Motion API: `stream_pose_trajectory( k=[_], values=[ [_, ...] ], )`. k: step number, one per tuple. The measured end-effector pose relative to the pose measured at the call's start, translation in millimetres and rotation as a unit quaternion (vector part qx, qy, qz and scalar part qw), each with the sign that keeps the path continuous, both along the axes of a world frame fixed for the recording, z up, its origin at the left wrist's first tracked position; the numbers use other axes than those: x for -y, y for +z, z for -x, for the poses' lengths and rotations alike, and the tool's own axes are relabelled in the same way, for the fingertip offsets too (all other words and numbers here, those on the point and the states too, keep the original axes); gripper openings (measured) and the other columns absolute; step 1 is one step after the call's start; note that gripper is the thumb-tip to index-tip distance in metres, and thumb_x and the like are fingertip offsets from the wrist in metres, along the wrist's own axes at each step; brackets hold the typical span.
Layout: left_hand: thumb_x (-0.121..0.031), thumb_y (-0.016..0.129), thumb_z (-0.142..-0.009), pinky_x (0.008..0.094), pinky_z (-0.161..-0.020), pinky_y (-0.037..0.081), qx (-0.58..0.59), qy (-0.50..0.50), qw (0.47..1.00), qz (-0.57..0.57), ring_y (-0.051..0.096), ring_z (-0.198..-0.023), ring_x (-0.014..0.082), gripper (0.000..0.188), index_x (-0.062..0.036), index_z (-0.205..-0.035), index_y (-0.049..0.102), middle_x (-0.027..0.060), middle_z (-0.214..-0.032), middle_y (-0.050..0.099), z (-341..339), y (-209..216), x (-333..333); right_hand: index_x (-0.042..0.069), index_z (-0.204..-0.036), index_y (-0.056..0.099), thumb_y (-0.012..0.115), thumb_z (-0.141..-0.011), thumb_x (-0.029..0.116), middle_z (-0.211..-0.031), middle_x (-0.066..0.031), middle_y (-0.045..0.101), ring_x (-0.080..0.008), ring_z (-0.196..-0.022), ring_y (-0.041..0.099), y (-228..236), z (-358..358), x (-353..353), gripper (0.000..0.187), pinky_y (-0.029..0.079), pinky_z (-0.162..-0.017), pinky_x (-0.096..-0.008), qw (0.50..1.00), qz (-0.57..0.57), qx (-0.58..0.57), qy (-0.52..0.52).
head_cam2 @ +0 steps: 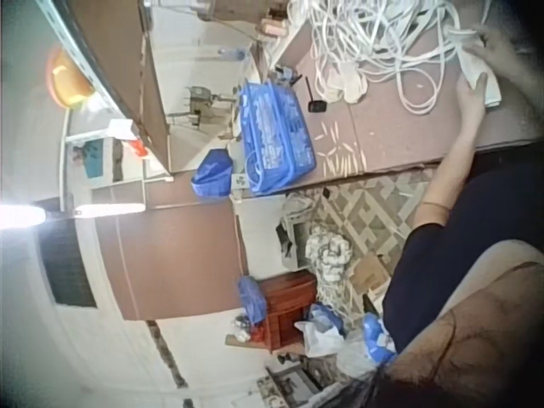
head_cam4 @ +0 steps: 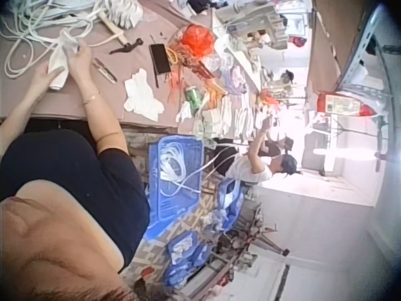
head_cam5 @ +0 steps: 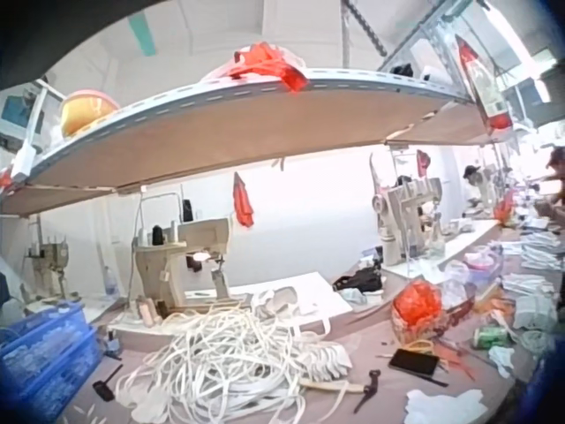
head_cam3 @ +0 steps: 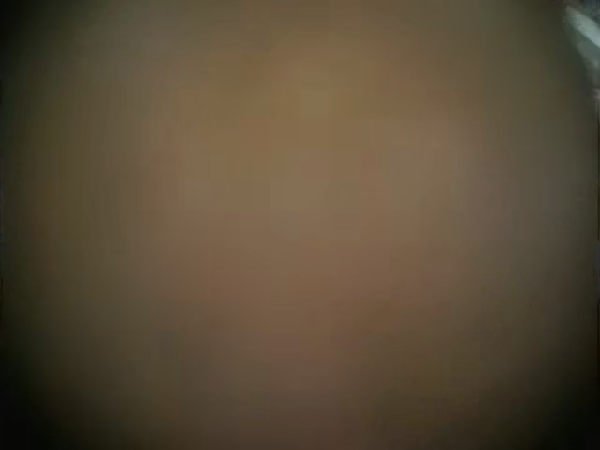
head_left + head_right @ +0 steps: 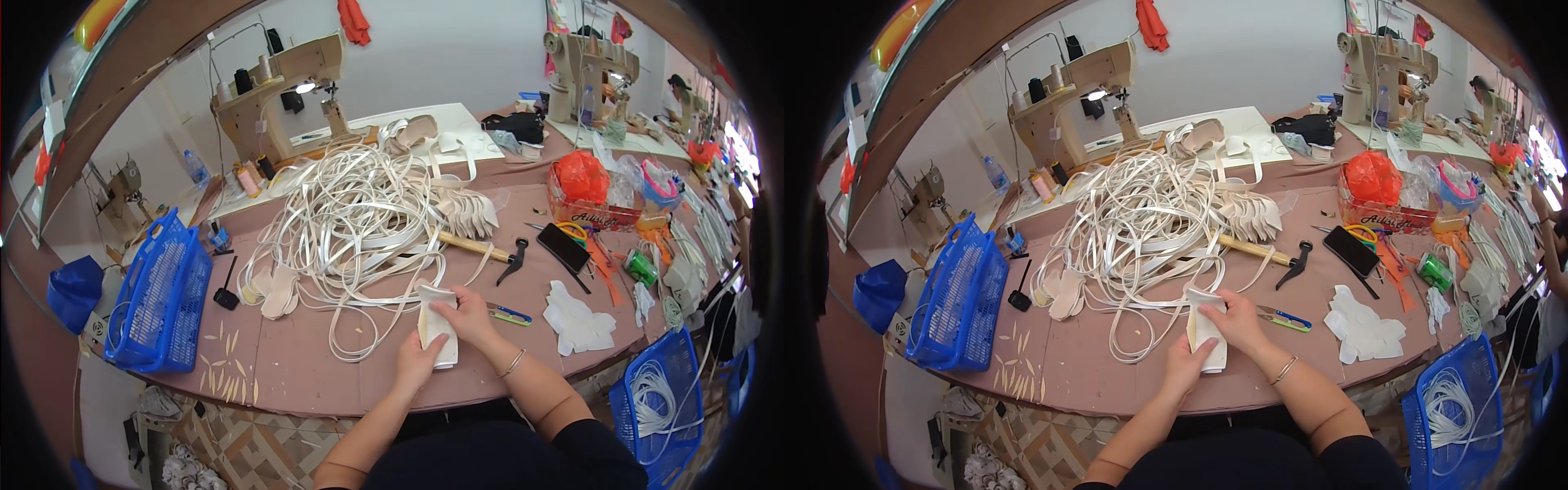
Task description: The person is assembling small white fabric components at a workbench. They repeatedly pick up small fabric pieces, fold them, and insert a thin white elastic strip into the folded edge. The person handles the items one at a time, folding and manipulating the fabric to secure the elastic, then places the finished units on the table.
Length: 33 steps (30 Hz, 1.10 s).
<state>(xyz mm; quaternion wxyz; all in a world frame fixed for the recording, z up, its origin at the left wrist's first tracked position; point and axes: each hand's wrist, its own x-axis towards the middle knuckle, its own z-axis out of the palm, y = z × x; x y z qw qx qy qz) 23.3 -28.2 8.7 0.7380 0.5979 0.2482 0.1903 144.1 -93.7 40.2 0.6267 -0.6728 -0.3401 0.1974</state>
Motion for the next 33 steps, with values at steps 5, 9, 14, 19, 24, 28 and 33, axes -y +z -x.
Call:
stream_pose_trajectory(
  k=[5,9,14,19,24,28,33],
  values=[
    [-0.013,0.058,-0.085,0.0243,-0.065,0.049,0.019,-0.001,0.999,0.049,0.061,-0.077,0.0121,0.030,0.0011,-0.111,0.052,0.0069,-0.094,0.062,3,-13,-6,0.001,-0.100,0.060,0.062,-0.081,0.016,-0.088,-0.0056,0.064,-0.0083,-0.080,0.057,-4,-2,-2,0.025,0.047,-0.069,-0.0253,0.996,-0.010,-0.044,0.081],
    [-0.014,0.056,-0.086,0.0242,-0.065,0.049,0.007,-0.056,0.994,0.092,0.060,-0.079,0.0119,0.032,0.0007,-0.114,0.049,0.0064,-0.095,0.061,5,-15,-17,0.001,-0.106,0.058,0.052,-0.090,0.024,-0.091,-0.0045,0.063,-0.0089,-0.081,0.056,-1,-12,2,0.029,0.046,-0.069,-0.0241,0.953,-0.043,-0.217,0.205],
    [-0.014,0.054,-0.087,0.0223,-0.056,0.050,0.039,-0.084,0.986,0.136,0.060,-0.070,0.0110,0.025,-0.0030,-0.110,0.052,0.0047,-0.091,0.062,14,5,-10,0.002,-0.113,0.055,0.050,-0.091,0.025,-0.098,-0.0052,0.061,-0.0101,-0.091,0.054,2,-13,1,0.032,0.044,-0.080,-0.0245,0.989,0.010,-0.114,0.090],
    [-0.014,0.054,-0.087,0.0180,-0.050,0.047,-0.044,-0.096,0.988,0.117,0.059,-0.061,0.0093,0.025,-0.0046,-0.110,0.052,0.0038,-0.086,0.062,27,18,-41,0.008,-0.119,0.052,0.060,-0.080,0.018,-0.122,-0.0086,0.048,-0.0220,-0.119,0.037,25,-1,18,0.041,0.037,-0.093,-0.0372,0.977,-0.059,0.203,0.014],
    [-0.013,0.053,-0.088,0.0179,-0.051,0.048,-0.071,-0.199,0.972,0.106,0.059,-0.060,0.0120,0.029,-0.0042,-0.115,0.048,0.0066,-0.088,0.062,24,41,-59,0.011,-0.109,0.057,0.065,-0.065,0.011,-0.112,-0.0051,0.053,-0.0238,-0.114,0.043,25,5,37,0.045,0.037,-0.095,-0.0420,0.761,0.018,0.647,0.042],
    [-0.013,0.051,-0.089,0.0237,-0.067,0.050,0.153,-0.119,0.924,0.329,0.059,-0.080,0.0172,0.033,-0.0040,-0.119,0.043,0.0110,-0.104,0.056,20,44,-64,0.005,-0.091,0.062,0.062,-0.073,0.007,-0.080,0.0007,0.063,-0.0117,-0.077,0.060,1,-10,18,0.018,0.046,-0.077,-0.0293,0.917,-0.041,0.396,-0.023],
    [-0.006,0.059,-0.082,0.0293,-0.081,0.047,0.152,0.059,0.970,-0.180,0.054,-0.098,0.0182,0.036,-0.0055,-0.116,0.047,0.0121,-0.114,0.048,5,41,-29,-0.003,-0.093,0.061,0.063,-0.080,0.009,-0.080,-0.0060,0.064,-0.0078,-0.068,0.058,17,8,0,0.017,0.047,-0.059,-0.0203,0.991,-0.086,-0.106,-0.010]
  ],
)
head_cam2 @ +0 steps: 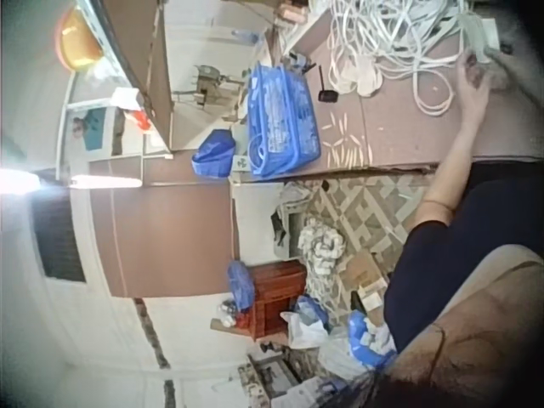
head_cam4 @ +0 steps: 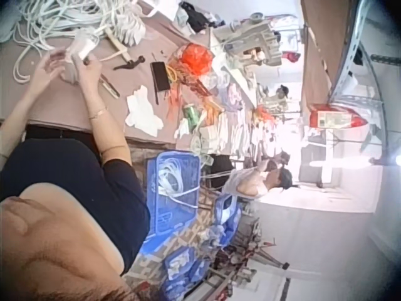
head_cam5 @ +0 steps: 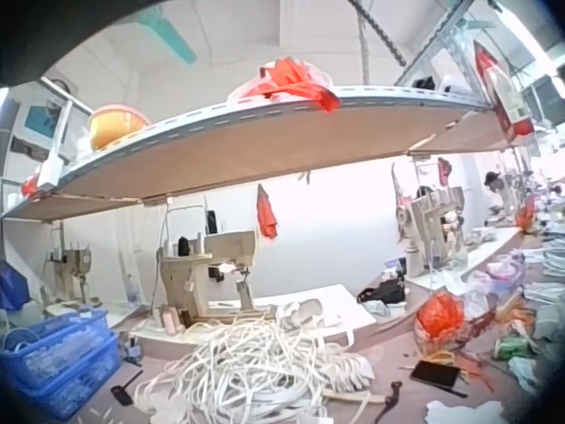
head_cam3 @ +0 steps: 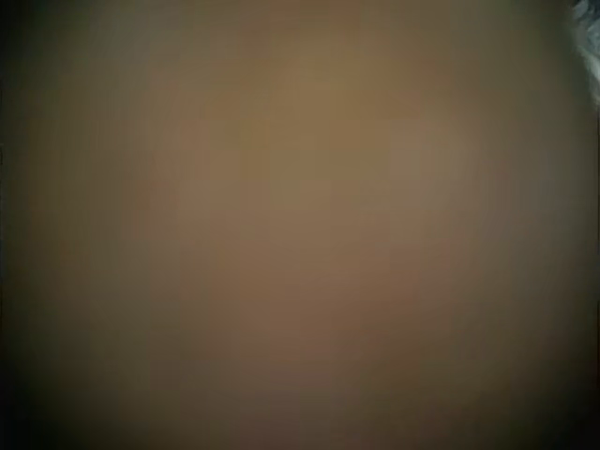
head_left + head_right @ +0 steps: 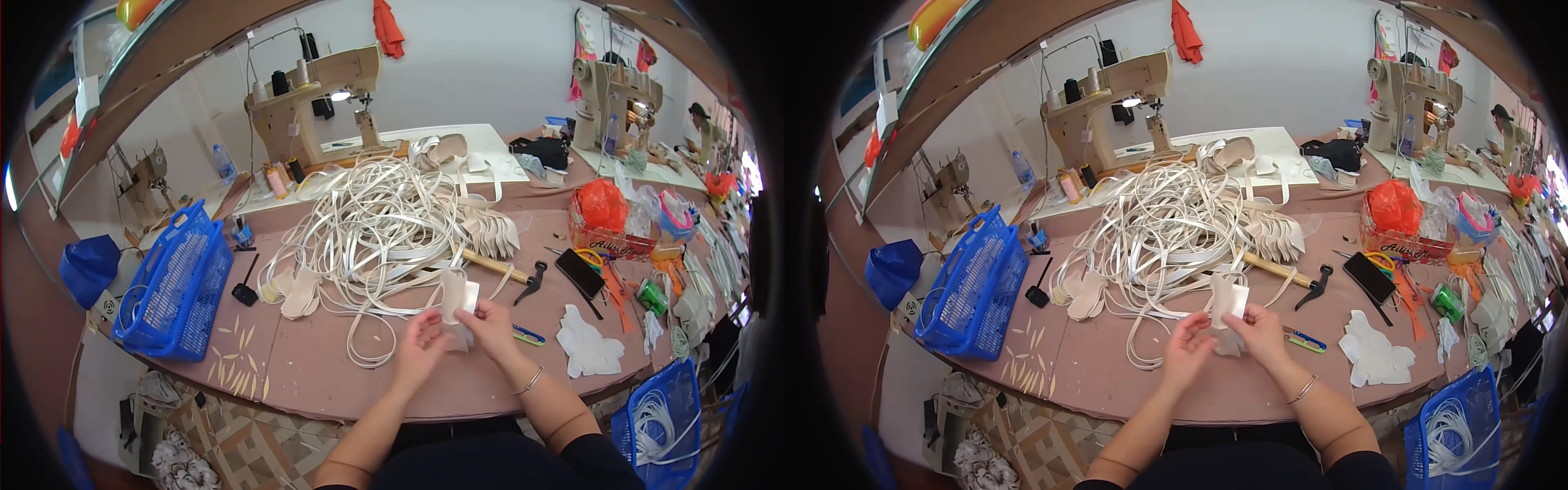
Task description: The person is assembling small white fabric components at a workbench. They repeatedly pick up small fabric pieces, fold them, and insert a thin white elastic strip into the folded edge. The person handles the items one at a time, folding and manipulating the fabric to secure the elastic, then places the finished units on the table.
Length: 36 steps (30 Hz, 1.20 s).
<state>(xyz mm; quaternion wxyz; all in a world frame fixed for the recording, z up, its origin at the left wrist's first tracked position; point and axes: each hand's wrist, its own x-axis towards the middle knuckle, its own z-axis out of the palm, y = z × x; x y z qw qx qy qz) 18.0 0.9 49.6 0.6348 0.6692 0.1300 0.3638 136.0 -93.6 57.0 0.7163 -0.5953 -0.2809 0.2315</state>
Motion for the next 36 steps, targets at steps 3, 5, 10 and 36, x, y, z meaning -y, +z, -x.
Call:
stream_pose_trajectory(
  k=[3,5,10,36],
  values=[
    [-0.001,0.064,-0.077,0.0282,-0.080,0.047,-0.050,0.017,0.999,-0.014,0.054,-0.097,0.0168,0.036,-0.0050,-0.110,0.051,0.0095,-0.113,0.050,-4,5,8,-0.002,-0.092,0.062,0.063,-0.081,0.011,-0.080,-0.0068,0.064,-0.0088,-0.067,0.058,-6,5,-3,0.017,0.047,-0.058,-0.0221,0.998,-0.038,-0.053,0.004],
    [-0.001,0.062,-0.078,0.0285,-0.081,0.047,-0.004,-0.043,0.974,0.224,0.054,-0.099,0.0174,0.035,-0.0045,-0.111,0.050,0.0086,-0.113,0.051,-11,-16,-8,-0.002,-0.091,0.061,0.063,-0.082,0.013,-0.079,-0.0058,0.064,-0.0084,-0.066,0.058,-6,3,-1,0.017,0.047,-0.058,-0.0222,0.989,-0.070,-0.132,0.013],
    [-0.001,0.056,-0.082,0.0291,-0.080,0.047,0.100,-0.109,0.875,0.461,0.056,-0.094,0.0171,0.033,-0.0013,-0.114,0.045,0.0091,-0.106,0.056,-10,-24,-11,-0.001,-0.083,0.061,0.060,-0.085,0.019,-0.069,-0.0011,0.059,-0.0050,-0.059,0.050,-17,-4,-3,0.020,0.042,-0.052,-0.0216,0.997,-0.022,-0.075,-0.007],
    [-0.001,0.056,-0.082,0.0291,-0.080,0.048,0.108,-0.170,0.910,0.362,0.057,-0.095,0.0161,0.042,-0.0007,-0.121,0.040,0.0084,-0.109,0.055,-5,-6,5,-0.003,-0.109,0.051,0.055,-0.087,0.022,-0.102,-0.0107,0.060,-0.0163,-0.090,0.060,-3,-17,-3,0.033,0.048,-0.082,-0.0302,0.924,-0.126,-0.302,0.200]
  ],
)
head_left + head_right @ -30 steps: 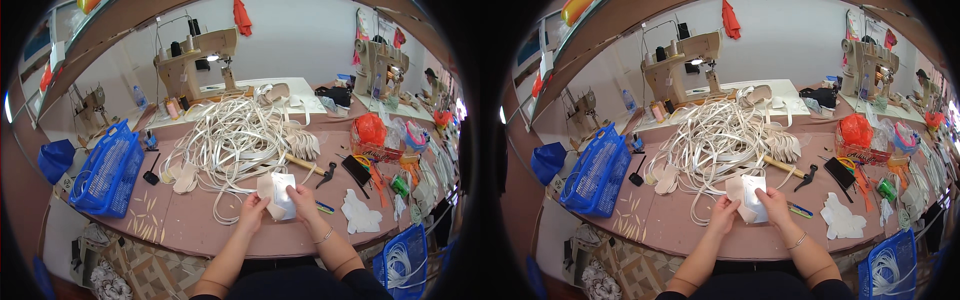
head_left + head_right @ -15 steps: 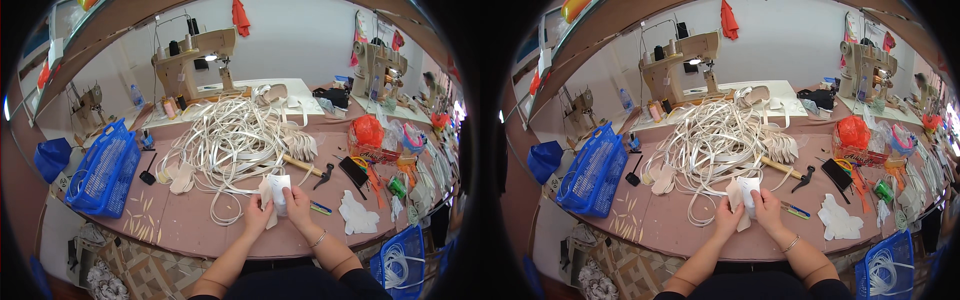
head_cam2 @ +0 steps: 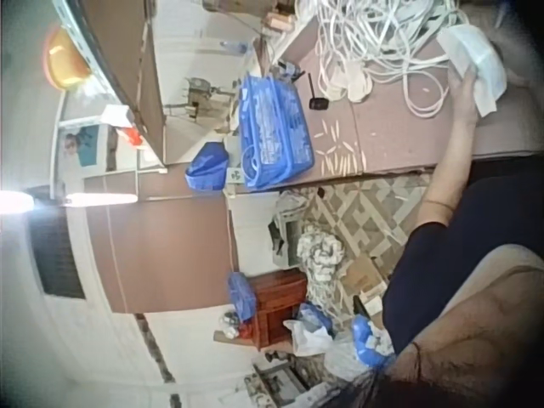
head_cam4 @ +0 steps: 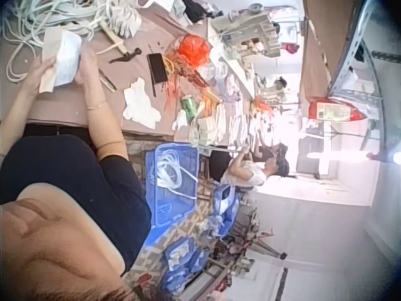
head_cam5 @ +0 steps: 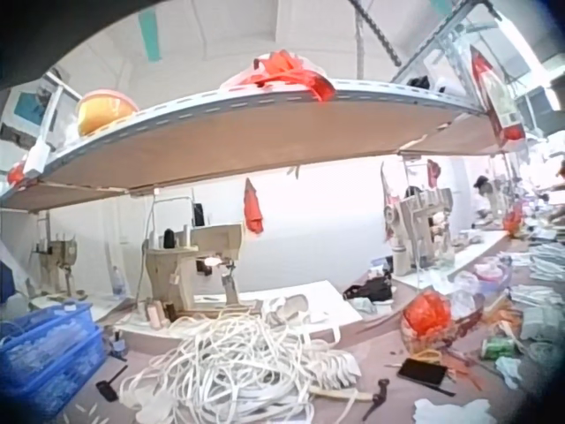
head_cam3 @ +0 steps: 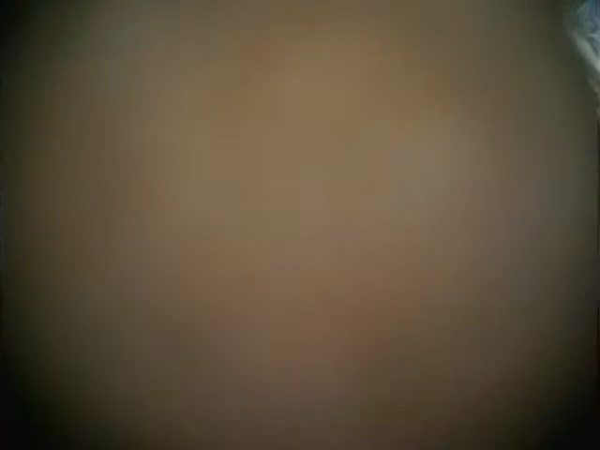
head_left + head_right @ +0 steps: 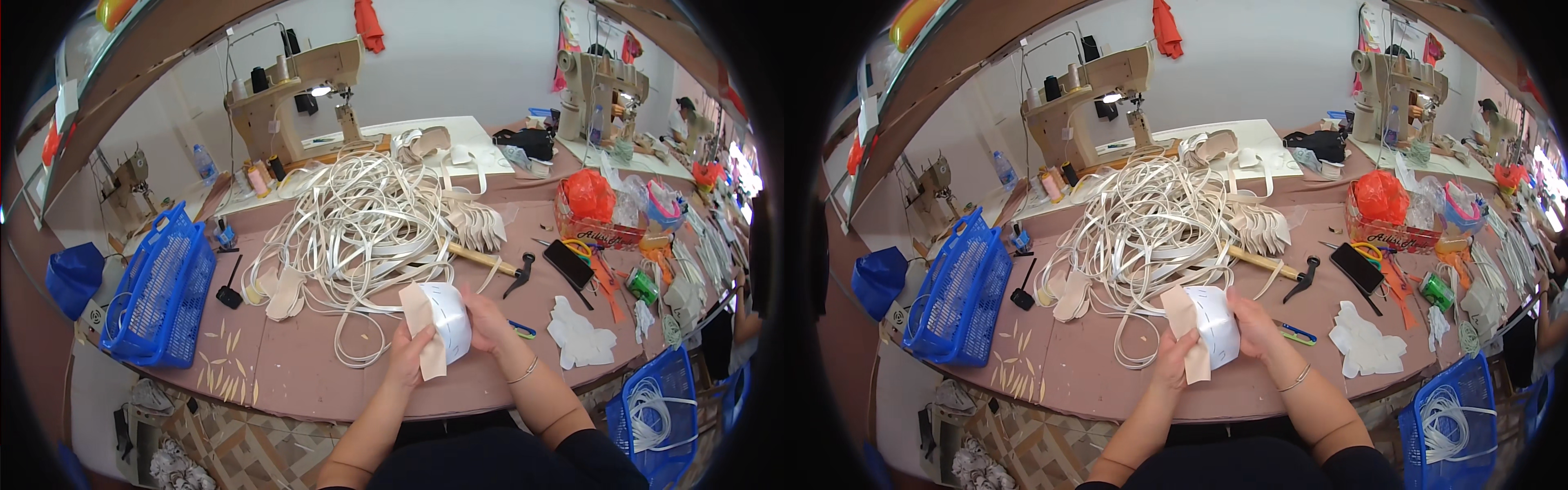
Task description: The person is assembling small white fabric components at a workbench. They repeatedly pick up small fabric pieces, fold them, and insert a thin white elastic strip into the folded edge. The person handles the items one at a time, folding and manipulating the fabric to secure the elastic, then places the finished units on the table.
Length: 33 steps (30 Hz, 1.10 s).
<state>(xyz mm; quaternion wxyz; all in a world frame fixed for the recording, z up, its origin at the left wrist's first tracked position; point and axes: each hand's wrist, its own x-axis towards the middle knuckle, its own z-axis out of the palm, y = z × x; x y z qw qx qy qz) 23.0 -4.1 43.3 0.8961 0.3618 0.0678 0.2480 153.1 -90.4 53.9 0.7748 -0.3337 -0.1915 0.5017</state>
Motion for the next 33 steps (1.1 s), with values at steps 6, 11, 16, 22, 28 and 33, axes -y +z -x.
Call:
stream_pose_trajectory(
  k=[6,11,16,22,28,33],
  values=[
    [-0.003,0.055,-0.083,0.0286,-0.081,0.047,0.001,-0.018,1.000,-0.003,0.057,-0.096,0.0170,0.043,-0.0009,-0.123,0.040,0.0089,-0.113,0.053,5,2,1,-0.004,-0.117,0.046,0.067,-0.077,0.015,-0.112,-0.0119,0.056,-0.0172,-0.100,0.057,23,6,19,0.049,0.045,-0.088,-0.0302,0.993,-0.032,0.079,0.078],
    [-0.003,0.056,-0.081,0.0267,-0.081,0.047,0.043,-0.039,0.998,0.025,0.057,-0.096,0.0164,0.048,-0.0026,-0.126,0.039,0.0076,-0.113,0.054,11,20,17,-0.004,-0.121,0.043,0.066,-0.078,0.014,-0.113,-0.0116,0.056,-0.0184,-0.101,0.056,18,20,22,0.051,0.044,-0.089,-0.0307,0.989,-0.121,-0.025,0.077],
    [-0.003,0.055,-0.081,0.0261,-0.079,0.046,-0.155,0.012,0.957,-0.245,0.056,-0.097,0.0134,0.051,-0.0008,-0.129,0.035,0.0074,-0.100,0.060,7,4,-15,-0.004,-0.128,0.034,0.069,-0.077,0.017,-0.114,-0.0110,0.055,-0.0179,-0.102,0.055,0,8,27,0.065,0.043,-0.089,-0.0313,0.974,0.108,0.183,-0.074],
    [0.004,0.056,-0.065,0.0389,-0.068,0.046,-0.113,0.253,0.570,-0.773,0.054,-0.076,0.0331,0.061,0.0032,-0.124,0.040,0.0188,-0.081,0.060,4,25,-35,0.004,-0.129,0.036,0.065,-0.072,0.015,-0.118,-0.0130,0.051,-0.0236,-0.105,0.053,12,18,37,0.065,0.043,-0.088,-0.0352,0.419,0.076,0.827,-0.367],
    [0.001,0.058,-0.065,0.0406,-0.079,0.045,-0.179,0.120,0.563,-0.798,0.056,-0.091,0.0306,0.052,0.0007,-0.115,0.045,0.0147,-0.099,0.059,23,-21,-9,0.009,-0.105,0.056,0.054,-0.071,0.011,-0.085,-0.0014,0.054,-0.0173,-0.079,0.056,-29,1,50,0.034,0.047,-0.065,-0.0284,0.425,0.056,0.898,-0.102],
    [0.001,0.060,-0.065,0.0374,-0.083,0.046,-0.103,0.162,0.528,-0.827,0.056,-0.098,0.0294,0.036,-0.0052,-0.101,0.057,0.0107,-0.103,0.057,50,-55,-18,0.008,-0.093,0.055,0.052,-0.073,0.012,-0.088,-0.0029,0.055,-0.0200,-0.083,0.056,-16,25,51,0.021,0.045,-0.072,-0.0315,0.417,0.099,0.900,-0.076]
  ],
)
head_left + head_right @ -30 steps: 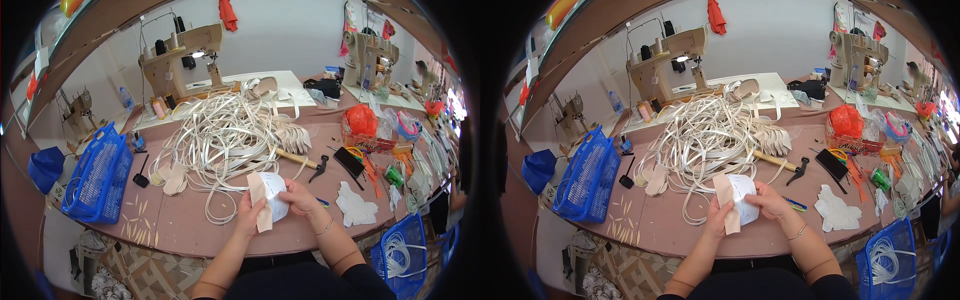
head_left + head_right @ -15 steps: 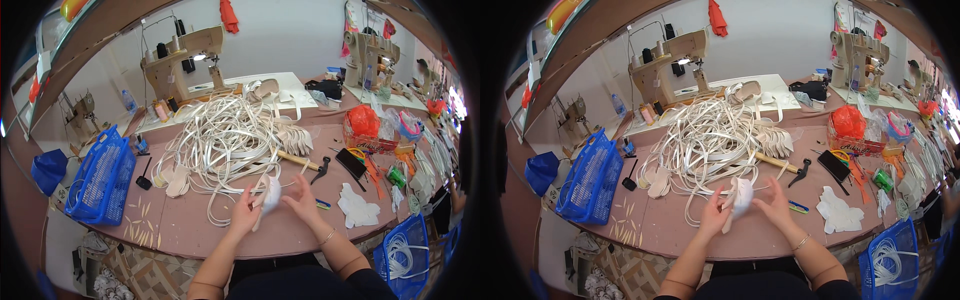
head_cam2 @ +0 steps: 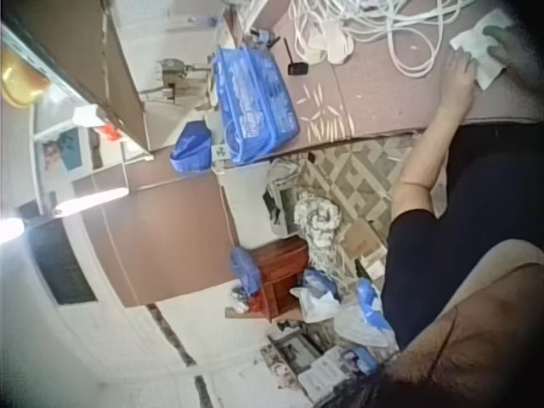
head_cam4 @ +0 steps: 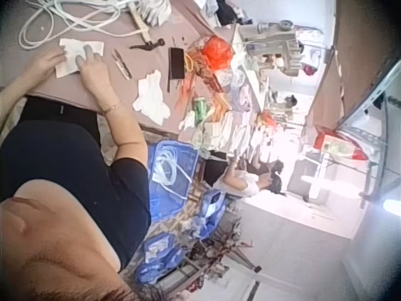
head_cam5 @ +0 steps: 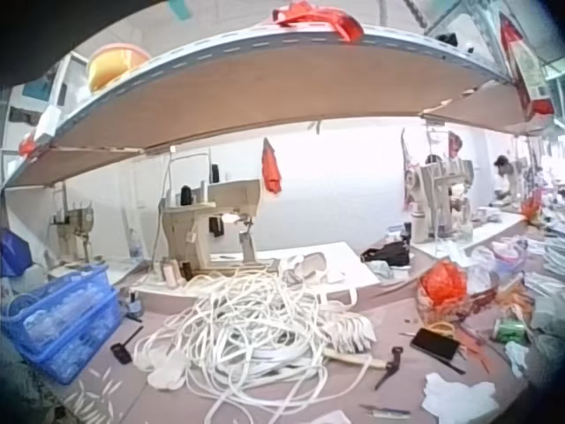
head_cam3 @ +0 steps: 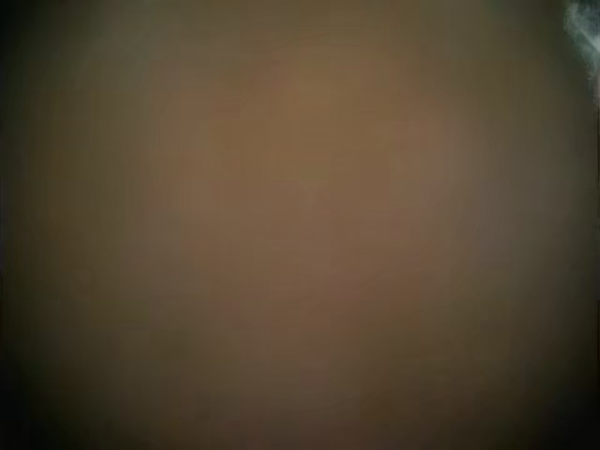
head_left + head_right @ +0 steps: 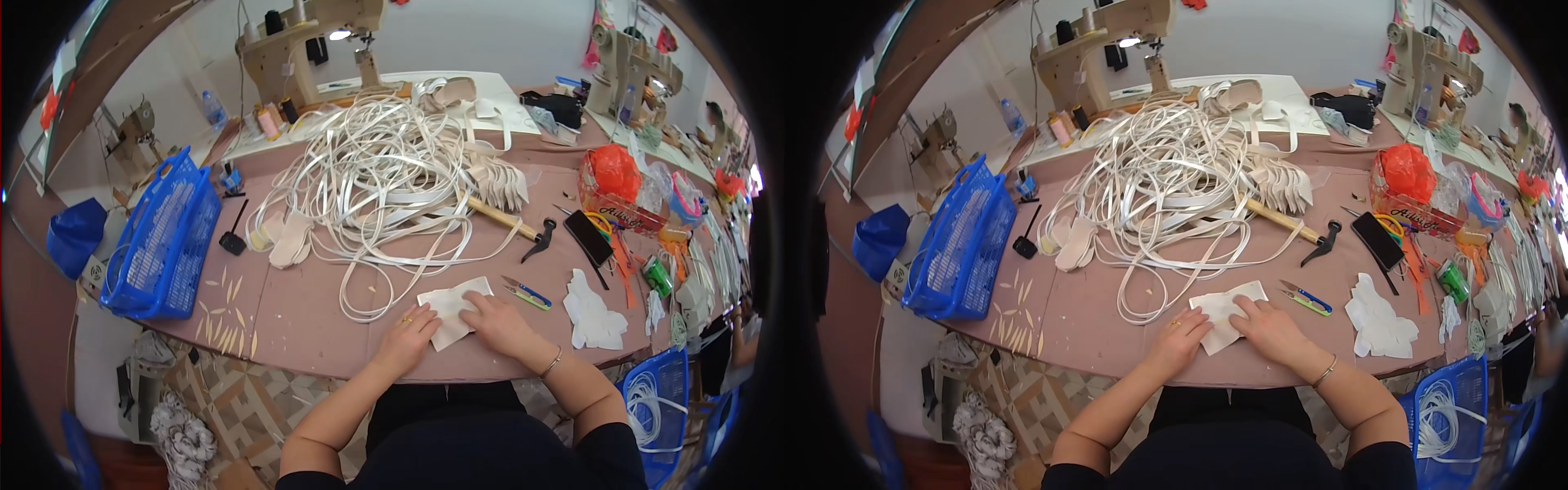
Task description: The person is assembling small white fabric components at a workbench. They repeatedly pick up small fabric pieces, fold them, and insert a thin white elastic strip into the folded edge. The person handles the items one at a time, folding and manipulating the fabric to secure the elastic, then places the finished units on the table.
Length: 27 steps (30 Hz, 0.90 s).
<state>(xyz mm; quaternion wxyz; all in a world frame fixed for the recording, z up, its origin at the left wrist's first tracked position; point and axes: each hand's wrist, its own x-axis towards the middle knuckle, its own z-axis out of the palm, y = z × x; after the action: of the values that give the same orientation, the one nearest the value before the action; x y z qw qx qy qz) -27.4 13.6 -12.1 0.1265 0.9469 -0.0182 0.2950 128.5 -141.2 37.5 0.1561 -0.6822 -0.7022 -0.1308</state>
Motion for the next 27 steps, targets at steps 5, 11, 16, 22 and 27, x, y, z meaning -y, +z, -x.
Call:
stream_pose_trajectory(
  k=[5,11,16,22,27],
  values=[
    [-0.002,0.062,-0.066,0.0333,-0.079,0.049,-0.018,0.031,0.999,0.037,0.058,-0.097,0.0275,0.032,-0.0081,-0.097,0.059,0.0087,-0.104,0.057,-3,-12,-7,0.007,-0.087,0.056,0.051,-0.074,0.012,-0.088,-0.0070,0.057,-0.0237,-0.086,0.056,-7,7,-26,0.015,0.043,-0.078,-0.0341,0.997,0.030,0.034,0.060],
    [-0.005,0.064,-0.068,0.0313,-0.071,0.051,0.027,-0.019,0.999,-0.008,0.061,-0.090,0.0235,0.033,-0.0098,-0.100,0.060,0.0075,-0.104,0.058,-2,-2,-27,0.005,-0.083,0.058,0.056,-0.074,0.012,-0.082,-0.0161,0.062,-0.0305,-0.078,0.061,3,7,-51,0.012,0.048,-0.068,-0.0402,0.963,0.213,-0.149,-0.075],
    [-0.005,0.064,-0.070,0.0313,-0.070,0.051,-0.003,0.034,0.997,0.073,0.061,-0.087,0.0227,0.031,-0.0103,-0.101,0.061,0.0066,-0.101,0.061,3,-4,-24,0.007,-0.085,0.061,0.058,-0.071,0.010,-0.081,-0.0146,0.061,-0.0317,-0.079,0.061,-7,2,-64,0.015,0.049,-0.067,-0.0397,0.964,0.222,-0.139,-0.033],
    [-0.004,0.064,-0.069,0.0346,-0.074,0.050,-0.015,-0.019,0.994,0.105,0.059,-0.090,0.0249,0.028,-0.0072,-0.097,0.061,0.0060,-0.097,0.061,3,-2,-36,0.011,-0.085,0.062,0.061,-0.068,0.011,-0.082,-0.0065,0.058,-0.0258,-0.081,0.058,-9,13,-52,0.018,0.048,-0.067,-0.0387,0.982,0.151,-0.109,-0.005],
    [-0.006,0.064,-0.068,0.0323,-0.071,0.047,0.000,-0.036,0.998,0.058,0.056,-0.088,0.0204,0.021,-0.0099,-0.088,0.062,0.0010,-0.090,0.058,8,15,-30,0.011,-0.082,0.063,0.061,-0.068,0.012,-0.080,-0.0056,0.058,-0.0243,-0.080,0.059,-8,15,-55,0.014,0.048,-0.067,-0.0379,0.980,0.165,-0.110,-0.023]
  ],
)
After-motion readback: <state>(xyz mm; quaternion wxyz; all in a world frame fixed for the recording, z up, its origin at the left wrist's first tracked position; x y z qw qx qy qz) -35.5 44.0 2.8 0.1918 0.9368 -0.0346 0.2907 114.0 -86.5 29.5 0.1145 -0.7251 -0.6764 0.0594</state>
